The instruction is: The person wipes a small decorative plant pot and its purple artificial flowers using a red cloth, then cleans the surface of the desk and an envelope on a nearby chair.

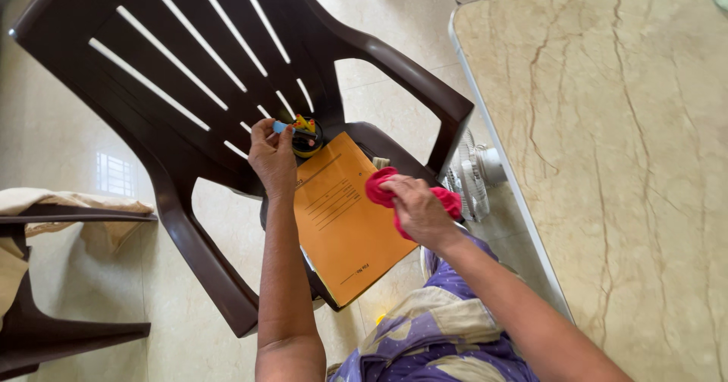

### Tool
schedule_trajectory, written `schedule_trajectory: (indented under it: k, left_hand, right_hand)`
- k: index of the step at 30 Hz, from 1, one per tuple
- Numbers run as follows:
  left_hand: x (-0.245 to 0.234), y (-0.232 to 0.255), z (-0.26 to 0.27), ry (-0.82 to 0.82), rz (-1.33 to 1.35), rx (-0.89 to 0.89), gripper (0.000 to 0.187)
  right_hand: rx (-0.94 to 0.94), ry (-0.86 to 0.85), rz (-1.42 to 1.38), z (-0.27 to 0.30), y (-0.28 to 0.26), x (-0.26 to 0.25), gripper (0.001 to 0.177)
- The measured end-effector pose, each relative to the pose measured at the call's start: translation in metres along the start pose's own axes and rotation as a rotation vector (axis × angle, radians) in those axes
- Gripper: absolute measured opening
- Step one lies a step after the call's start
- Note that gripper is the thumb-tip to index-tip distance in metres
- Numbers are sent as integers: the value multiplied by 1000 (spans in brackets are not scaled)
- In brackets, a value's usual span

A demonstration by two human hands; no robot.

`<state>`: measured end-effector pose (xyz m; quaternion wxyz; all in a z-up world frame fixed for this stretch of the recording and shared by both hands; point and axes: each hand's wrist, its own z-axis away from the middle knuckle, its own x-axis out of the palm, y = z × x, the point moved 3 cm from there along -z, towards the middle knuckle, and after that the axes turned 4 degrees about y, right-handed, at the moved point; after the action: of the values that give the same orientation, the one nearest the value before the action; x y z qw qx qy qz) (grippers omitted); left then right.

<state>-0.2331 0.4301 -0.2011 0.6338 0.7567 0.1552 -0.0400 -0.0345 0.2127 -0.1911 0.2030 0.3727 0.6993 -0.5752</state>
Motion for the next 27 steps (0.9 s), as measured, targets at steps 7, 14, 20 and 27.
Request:
schedule_trajectory:
  k: [7, 14, 20, 27]
  left_hand:
    - [-9, 53, 36, -183, 117, 6, 19]
    - [-2, 115, 90, -428, 63, -12, 25]
    - [8, 176, 136, -616, 64, 112, 28]
    - [20, 255, 208, -844, 78, 179, 30]
  right_hand:
    - [35, -55, -60, 27, 16, 56, 32]
    - [82, 20, -150, 37, 4, 2, 32]
    - [304, 218, -277, 58, -38, -78, 54]
    - [90, 383, 56, 112, -94, -166, 44]
